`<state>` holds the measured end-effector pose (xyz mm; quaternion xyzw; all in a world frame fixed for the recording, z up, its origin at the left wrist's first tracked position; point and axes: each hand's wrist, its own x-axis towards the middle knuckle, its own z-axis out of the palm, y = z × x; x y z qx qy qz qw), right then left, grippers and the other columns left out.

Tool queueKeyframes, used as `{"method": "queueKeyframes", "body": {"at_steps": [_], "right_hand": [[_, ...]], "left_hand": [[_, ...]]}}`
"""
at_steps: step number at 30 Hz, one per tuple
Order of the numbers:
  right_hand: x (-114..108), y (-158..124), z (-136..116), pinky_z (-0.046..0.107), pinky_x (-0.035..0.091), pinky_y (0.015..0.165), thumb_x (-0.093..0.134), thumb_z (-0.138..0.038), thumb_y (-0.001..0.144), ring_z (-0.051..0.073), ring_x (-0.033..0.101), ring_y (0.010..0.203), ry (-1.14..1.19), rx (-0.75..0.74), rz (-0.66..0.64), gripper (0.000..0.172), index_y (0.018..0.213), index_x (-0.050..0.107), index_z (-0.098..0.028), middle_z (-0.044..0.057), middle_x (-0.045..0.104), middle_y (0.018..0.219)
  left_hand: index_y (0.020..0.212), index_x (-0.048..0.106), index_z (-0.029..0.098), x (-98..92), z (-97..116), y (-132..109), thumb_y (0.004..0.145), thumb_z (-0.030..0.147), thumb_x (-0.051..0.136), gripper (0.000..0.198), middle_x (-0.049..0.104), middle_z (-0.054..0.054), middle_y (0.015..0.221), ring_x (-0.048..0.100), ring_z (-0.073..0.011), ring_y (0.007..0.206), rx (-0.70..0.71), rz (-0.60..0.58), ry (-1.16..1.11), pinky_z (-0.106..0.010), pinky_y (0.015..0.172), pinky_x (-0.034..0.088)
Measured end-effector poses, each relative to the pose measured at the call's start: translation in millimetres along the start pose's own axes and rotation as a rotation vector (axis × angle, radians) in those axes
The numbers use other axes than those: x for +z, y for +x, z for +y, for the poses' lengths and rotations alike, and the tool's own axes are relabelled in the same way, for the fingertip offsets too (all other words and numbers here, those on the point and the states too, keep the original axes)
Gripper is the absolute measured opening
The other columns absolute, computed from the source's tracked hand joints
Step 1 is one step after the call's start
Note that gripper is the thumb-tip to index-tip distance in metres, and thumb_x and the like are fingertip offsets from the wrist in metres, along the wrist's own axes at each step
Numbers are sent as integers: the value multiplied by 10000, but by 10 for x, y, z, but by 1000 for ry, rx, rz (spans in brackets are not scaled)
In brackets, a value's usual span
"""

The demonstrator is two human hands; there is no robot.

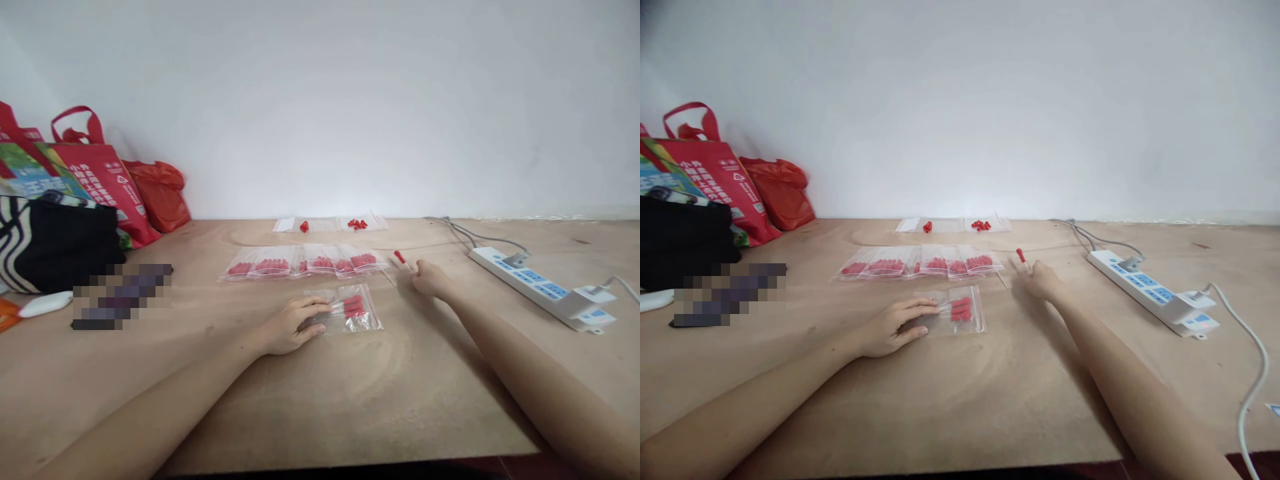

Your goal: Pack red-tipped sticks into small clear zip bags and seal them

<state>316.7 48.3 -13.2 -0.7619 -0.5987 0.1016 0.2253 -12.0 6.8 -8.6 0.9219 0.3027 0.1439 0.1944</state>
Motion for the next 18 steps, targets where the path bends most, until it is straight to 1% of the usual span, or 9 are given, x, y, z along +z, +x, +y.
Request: {"method": "queueKeyframes", "body": {"at_steps": [2, 4, 5, 6, 8, 10, 12, 15, 18], "right_hand": [[-98, -35, 33, 245, 355, 484, 522, -213, 701, 158, 504, 517, 136, 66, -52, 446, 1125, 465, -85, 7, 503, 527], [-152, -108, 18, 232, 357, 447, 488, -197, 702, 122, 446, 437, 422, 62, -132, 668, 1304, 218, -98, -59, 447, 504], [-153, -156, -10, 225, 361, 429, 485, -193, 691, 107, 425, 412, 584, 27, -165, 759, 1338, 94, -127, -80, 437, 513], [-135, -208, -52, 219, 365, 412, 494, -194, 673, 96, 414, 396, 726, -20, -180, 823, 1343, 16, -163, -92, 441, 535], [-54, -313, -163, 211, 377, 383, 529, -205, 628, 80, 417, 394, 940, -96, -163, 881, 1328, -5, -236, -96, 473, 605], [63, -405, -286, 211, 402, 370, 561, -231, 602, 70, 425, 393, 1081, -128, -102, 891, 1308, 20, -281, -100, 491, 651], [180, -469, -390, 228, 444, 391, 578, -293, 618, 71, 452, 403, 1167, -112, -50, 857, 1286, 42, -298, -104, 499, 663], [309, -501, -466, 239, 476, 420, 522, -430, 696, 78, 489, 422, 1225, -57, 19, 689, 1228, 111, -281, -99, 507, 643], [379, -481, -457, 227, 478, 413, 493, -478, 730, 89, 518, 442, 1197, -30, 55, 561, 1132, 171, -255, -89, 516, 635]], "left_hand": [[1193, 462, 254, 3, -5, 3, 852, 280, 446, 343, 461, -50, 1253, 438, -206, 1140, 6, 7, -4, -385, 966, 350], [1206, 451, 248, 6, -10, 10, 850, 281, 447, 358, 463, -54, 1251, 438, -206, 1140, 5, 6, -7, -384, 968, 350], [1211, 448, 244, 7, -13, 13, 850, 284, 448, 363, 459, -57, 1255, 435, -206, 1144, 0, 3, -8, -384, 971, 347], [1213, 447, 241, 8, -15, 15, 850, 288, 449, 366, 455, -60, 1260, 431, -206, 1149, -7, 1, -8, -386, 976, 343], [1213, 447, 240, 10, -19, 17, 849, 292, 451, 368, 452, -61, 1265, 425, -206, 1155, -14, -2, -8, -388, 981, 338], [1210, 450, 244, 9, -21, 13, 850, 291, 452, 363, 457, -59, 1262, 423, -205, 1157, -9, 0, -6, -391, 985, 334], [1212, 448, 248, 9, -19, 7, 853, 290, 449, 361, 458, -57, 1261, 427, -204, 1154, -2, 3, -5, -393, 984, 336], [1217, 446, 249, 10, -13, 0, 856, 288, 443, 364, 452, -57, 1266, 428, -206, 1155, 3, 6, -5, -396, 985, 339], [1225, 441, 245, 12, -9, -3, 857, 289, 439, 371, 435, -59, 1285, 407, -209, 1178, 6, 9, -2, -397, 995, 332]]}}
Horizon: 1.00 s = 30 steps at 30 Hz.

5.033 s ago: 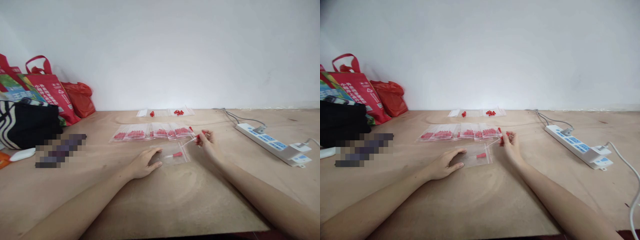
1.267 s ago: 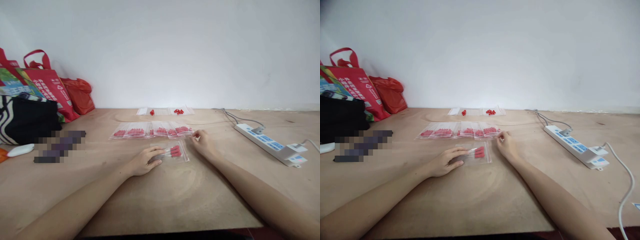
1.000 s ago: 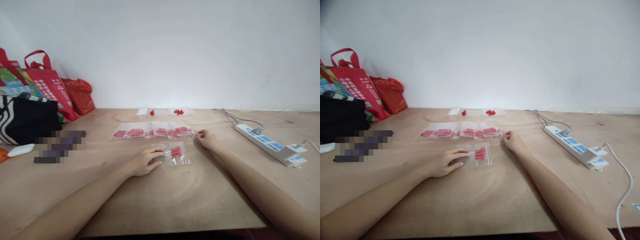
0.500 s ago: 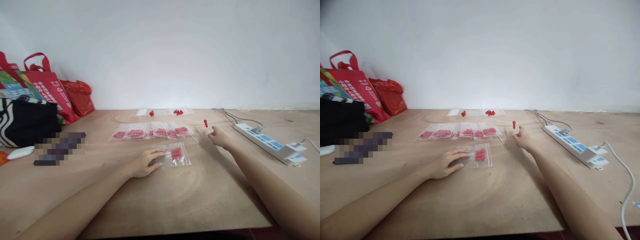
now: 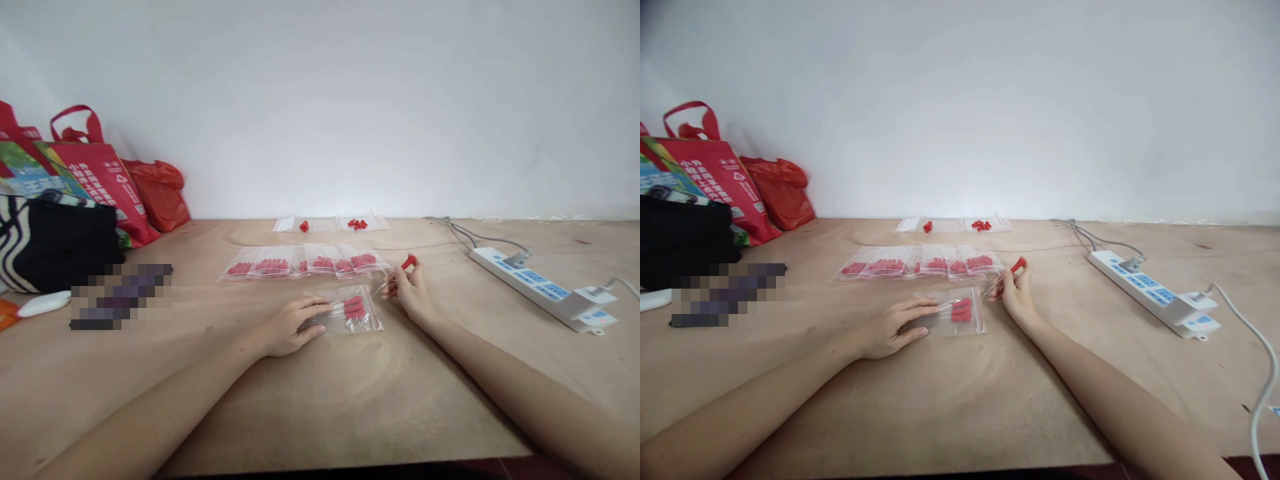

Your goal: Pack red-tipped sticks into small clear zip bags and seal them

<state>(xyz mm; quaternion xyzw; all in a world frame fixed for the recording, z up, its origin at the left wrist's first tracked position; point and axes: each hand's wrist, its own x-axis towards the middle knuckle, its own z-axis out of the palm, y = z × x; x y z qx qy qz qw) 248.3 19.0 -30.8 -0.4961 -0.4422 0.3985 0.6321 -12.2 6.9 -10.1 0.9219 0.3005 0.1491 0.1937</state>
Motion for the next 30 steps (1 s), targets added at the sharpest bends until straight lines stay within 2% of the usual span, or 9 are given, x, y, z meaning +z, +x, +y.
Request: {"method": "queueKeyframes", "body": {"at_steps": [5, 10, 15, 19, 25, 28, 30], "right_hand": [[-5, 28, 38, 239, 483, 393, 524, -401, 741, 116, 548, 464, 1, 5, 41, 429, 1005, 216, -259, -71, 528, 641], [63, -12, -2, 267, 533, 473, 542, -275, 722, 128, 589, 506, 98, 114, 48, 341, 924, 268, -255, -87, 508, 606], [129, -96, -2, 281, 557, 574, 599, -197, 653, 133, 617, 563, 146, 148, 78, 427, 917, 268, -257, -87, 525, 630], [171, -139, 18, 290, 549, 620, 626, -266, 637, 133, 623, 598, 188, 123, 11, 481, 958, 267, -256, -82, 557, 637], [180, -114, 47, 285, 521, 569, 592, -429, 645, 107, 574, 531, 140, 141, -94, 382, 918, 415, -228, -64, 551, 616], [166, -122, 30, 252, 498, 521, 632, -412, 609, 91, 551, 515, 76, 153, -137, 359, 852, 478, -197, -49, 549, 629], [161, -145, 7, 212, 443, 415, 665, -386, 578, 70, 512, 449, 18, 149, -147, 393, 864, 472, -198, -61, 542, 646]], "left_hand": [[1248, 419, 248, 2, 2, 4, 863, 295, 432, 389, 408, -56, 1318, 360, -215, 1222, -10, -17, 5, -412, 1021, 297], [1247, 422, 247, 2, 3, 12, 859, 291, 434, 391, 411, -57, 1322, 362, -212, 1224, -27, -39, 29, -424, 1025, 284], [1243, 426, 251, -2, 6, 17, 858, 291, 442, 388, 415, -53, 1321, 370, -208, 1219, -11, -29, 43, -424, 1026, 280], [1239, 434, 240, -2, 9, 21, 854, 287, 447, 388, 431, -59, 1308, 371, -209, 1217, -3, -21, 42, -420, 1024, 283], [1245, 423, 254, 5, 0, 21, 852, 294, 455, 396, 426, -52, 1313, 382, -213, 1208, -1, -6, 29, -423, 1020, 286], [1248, 420, 255, 0, 6, 22, 851, 288, 456, 399, 419, -52, 1318, 388, -213, 1203, -1, -3, 21, -416, 1012, 300], [1256, 410, 253, -4, 9, 22, 852, 282, 451, 407, 412, -55, 1322, 384, -212, 1206, -4, -8, 19, -414, 1012, 300]]}}
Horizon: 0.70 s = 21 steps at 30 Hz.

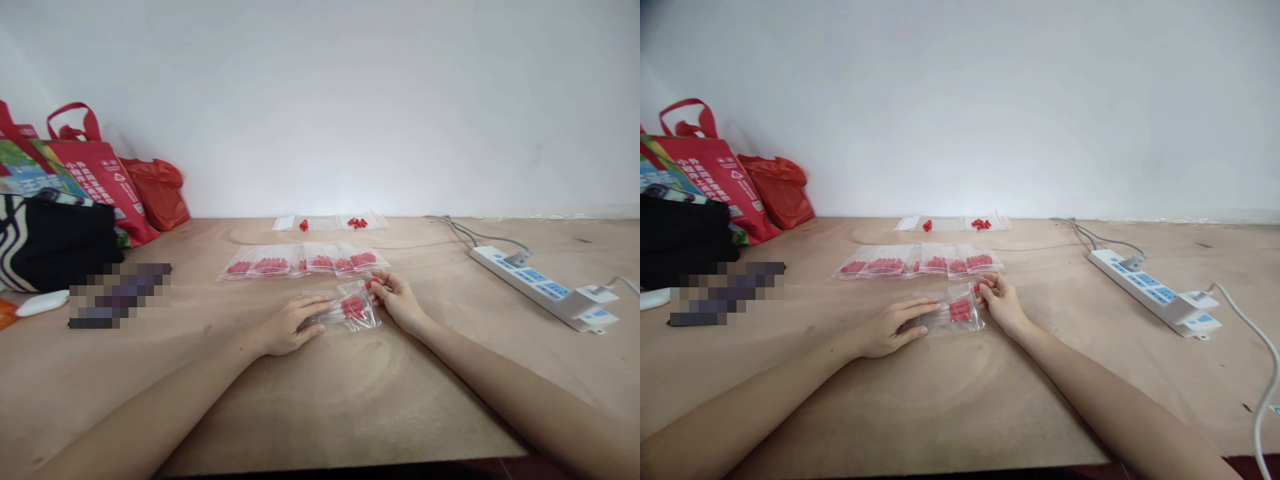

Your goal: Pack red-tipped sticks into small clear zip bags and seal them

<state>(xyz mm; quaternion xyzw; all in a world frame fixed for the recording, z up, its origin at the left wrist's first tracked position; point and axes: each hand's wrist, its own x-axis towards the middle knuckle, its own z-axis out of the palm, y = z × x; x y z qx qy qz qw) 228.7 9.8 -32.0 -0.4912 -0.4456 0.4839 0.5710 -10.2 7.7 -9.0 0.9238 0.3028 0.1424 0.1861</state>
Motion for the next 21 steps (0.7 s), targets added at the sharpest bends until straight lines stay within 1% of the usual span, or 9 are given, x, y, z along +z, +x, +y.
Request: {"method": "queueKeyframes", "body": {"at_steps": [3, 6, 9, 12, 14, 16, 18, 19, 21], "right_hand": [[8, -39, -17, 171, 312, 294, 671, -395, 576, 35, 419, 341, -116, -14, -74, 377, 826, 470, -199, -59, 558, 683], [22, -36, 1, 192, 342, 323, 636, -441, 619, 61, 442, 355, -214, -15, -171, 316, 755, 511, -185, -33, 575, 625], [33, 8, 30, 287, 475, 542, 594, -429, 677, 143, 580, 598, -355, -153, -167, 257, 761, 593, -186, 18, 610, 698], [15, 60, 22, 332, 438, 795, 536, -345, 740, 179, 556, 891, -591, -411, -238, 185, 732, 655, -203, 48, 602, 866], [-42, 100, -17, 311, 422, 811, 487, -315, 771, 168, 543, 899, -694, -472, -270, 208, 740, 662, -207, 50, 587, 887], [-148, 161, -69, 290, 428, 765, 471, -316, 775, 158, 550, 835, -776, -450, -123, 211, 764, 647, -199, 50, 582, 876], [-287, 246, -111, 286, 422, 728, 497, -337, 754, 163, 552, 797, -894, -378, 144, 193, 791, 613, -187, 52, 586, 868], [-356, 296, -120, 285, 417, 718, 519, -347, 736, 171, 553, 804, -963, -317, 211, 207, 831, 596, -180, 58, 591, 887], [-465, 398, -109, 279, 412, 676, 573, -393, 689, 183, 561, 790, -1041, -176, 258, 368, 972, 542, -159, 64, 605, 884]], "left_hand": [[1273, 389, 241, -1, 3, 0, 853, 279, 446, 425, 408, -63, 1325, 375, -209, 1213, 2, -6, -3, -409, 1017, 295], [1275, 385, 243, 3, 4, 3, 854, 284, 447, 428, 414, -60, 1321, 375, -209, 1214, 1, 2, -8, -411, 1021, 290], [1280, 376, 250, 10, -1, 5, 857, 281, 443, 429, 412, -55, 1323, 375, -206, 1215, 12, 8, -8, -412, 1023, 288], [1285, 367, 260, 16, -12, 0, 860, 288, 439, 432, 400, -50, 1333, 363, -205, 1224, 9, 0, 8, -412, 1024, 288], [1281, 374, 263, 18, -18, -6, 860, 297, 439, 427, 390, -50, 1339, 355, -210, 1230, -5, -3, 17, -416, 1025, 285], [1275, 386, 264, 16, -22, -10, 861, 295, 435, 417, 382, -50, 1345, 352, -214, 1231, -12, -9, 18, -422, 1024, 284], [1264, 404, 259, 15, -23, -9, 861, 290, 433, 405, 381, -54, 1344, 352, -219, 1231, -15, -16, 18, -428, 1022, 285], [1261, 410, 257, 14, -24, -8, 861, 288, 432, 401, 381, -56, 1344, 350, -221, 1232, -15, -21, 18, -430, 1022, 284], [1257, 417, 252, 14, -25, -3, 861, 290, 432, 398, 379, -61, 1345, 348, -224, 1233, -23, -26, 20, -435, 1023, 280]]}}
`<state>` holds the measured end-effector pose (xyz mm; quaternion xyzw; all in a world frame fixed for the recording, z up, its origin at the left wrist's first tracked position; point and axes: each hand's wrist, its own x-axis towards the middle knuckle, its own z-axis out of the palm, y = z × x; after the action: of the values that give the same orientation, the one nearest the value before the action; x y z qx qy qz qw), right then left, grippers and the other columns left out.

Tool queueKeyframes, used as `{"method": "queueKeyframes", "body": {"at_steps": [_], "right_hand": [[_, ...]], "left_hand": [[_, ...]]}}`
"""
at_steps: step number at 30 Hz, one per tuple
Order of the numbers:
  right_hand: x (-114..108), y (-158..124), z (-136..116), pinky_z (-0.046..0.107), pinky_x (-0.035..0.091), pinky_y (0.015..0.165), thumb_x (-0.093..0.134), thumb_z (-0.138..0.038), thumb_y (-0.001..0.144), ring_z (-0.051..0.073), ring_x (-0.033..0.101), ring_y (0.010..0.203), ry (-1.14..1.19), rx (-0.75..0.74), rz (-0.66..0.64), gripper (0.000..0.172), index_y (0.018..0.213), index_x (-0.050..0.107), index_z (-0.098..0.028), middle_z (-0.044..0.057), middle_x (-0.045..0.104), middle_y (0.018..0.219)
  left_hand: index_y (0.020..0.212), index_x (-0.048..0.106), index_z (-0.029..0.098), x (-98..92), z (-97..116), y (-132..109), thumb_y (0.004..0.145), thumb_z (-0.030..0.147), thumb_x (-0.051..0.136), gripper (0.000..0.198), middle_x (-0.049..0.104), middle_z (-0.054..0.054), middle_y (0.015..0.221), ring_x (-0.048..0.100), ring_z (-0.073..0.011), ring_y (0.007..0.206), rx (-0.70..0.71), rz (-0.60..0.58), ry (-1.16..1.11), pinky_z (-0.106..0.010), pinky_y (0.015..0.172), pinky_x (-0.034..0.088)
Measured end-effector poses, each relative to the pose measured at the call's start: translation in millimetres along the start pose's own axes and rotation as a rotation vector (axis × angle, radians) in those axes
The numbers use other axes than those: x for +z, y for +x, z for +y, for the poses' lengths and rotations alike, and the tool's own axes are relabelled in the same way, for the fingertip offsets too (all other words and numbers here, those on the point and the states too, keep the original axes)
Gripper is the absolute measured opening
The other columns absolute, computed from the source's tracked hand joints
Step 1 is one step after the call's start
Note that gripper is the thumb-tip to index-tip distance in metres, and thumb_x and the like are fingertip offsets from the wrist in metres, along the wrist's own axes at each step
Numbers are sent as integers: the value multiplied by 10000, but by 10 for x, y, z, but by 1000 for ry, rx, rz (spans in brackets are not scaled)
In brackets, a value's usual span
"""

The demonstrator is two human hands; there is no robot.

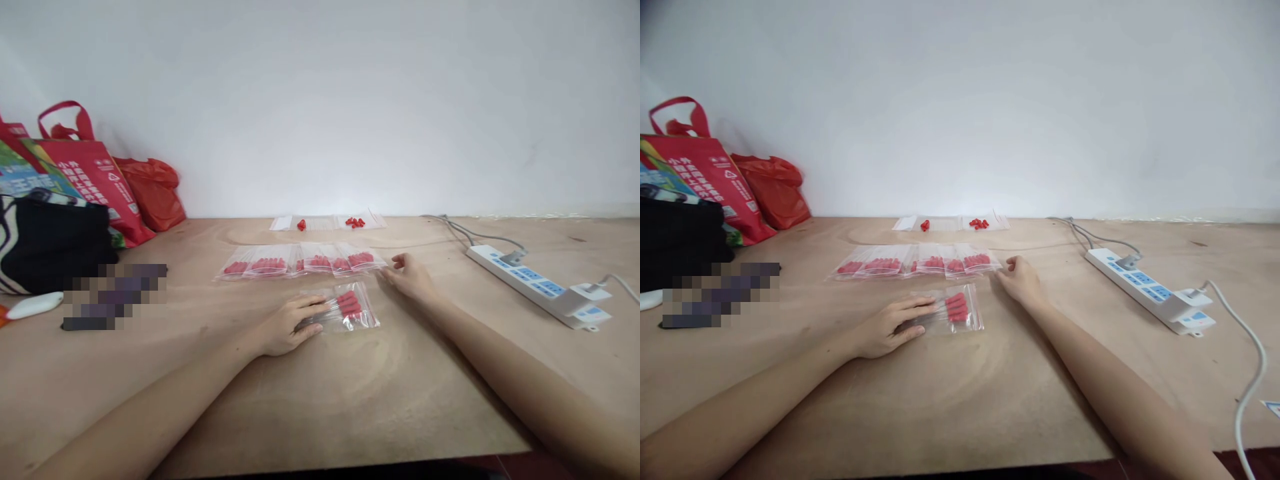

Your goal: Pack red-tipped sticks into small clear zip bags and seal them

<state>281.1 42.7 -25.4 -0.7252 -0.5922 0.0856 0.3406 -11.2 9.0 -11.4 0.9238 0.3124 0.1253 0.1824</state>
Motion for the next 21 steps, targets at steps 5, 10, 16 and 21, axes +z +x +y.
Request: {"method": "queueKeyframes", "body": {"at_steps": [5, 10, 16, 21], "right_hand": [[53, 177, 104, 266, 406, 663, 511, -305, 751, 185, 581, 818, -107, 55, -149, 466, 1169, 407, -126, 76, 626, 874], [-170, 254, 144, 265, 401, 596, 605, -216, 660, 213, 592, 784, -240, 115, -331, 357, 1003, 546, -139, 102, 635, 861], [-223, 222, 115, 247, 403, 589, 609, -402, 682, 192, 590, 768, -183, 71, -275, 570, 1139, 456, -97, 91, 635, 859], [-88, 205, 45, 252, 393, 599, 509, -211, 752, 196, 586, 744, -163, 6, -280, 392, 1115, 464, -73, 115, 632, 812]], "left_hand": [[1258, 413, 263, 5, -7, 3, 862, 287, 435, 397, 382, -56, 1344, 342, -222, 1237, 0, 2, 5, -435, 1024, 279], [1255, 419, 240, 11, -13, 4, 861, 289, 434, 397, 389, -69, 1337, 355, -217, 1228, 2, 2, 14, -427, 1020, 287], [1260, 412, 263, 8, -19, 6, 866, 281, 430, 394, 392, -58, 1335, 360, -219, 1223, 27, 11, 39, -429, 1013, 297], [1215, 460, 328, -19, 30, 7, 885, 203, 383, 361, 358, -27, 1356, 327, -213, 1243, 138, 6, 90, -437, 1029, 262]]}}
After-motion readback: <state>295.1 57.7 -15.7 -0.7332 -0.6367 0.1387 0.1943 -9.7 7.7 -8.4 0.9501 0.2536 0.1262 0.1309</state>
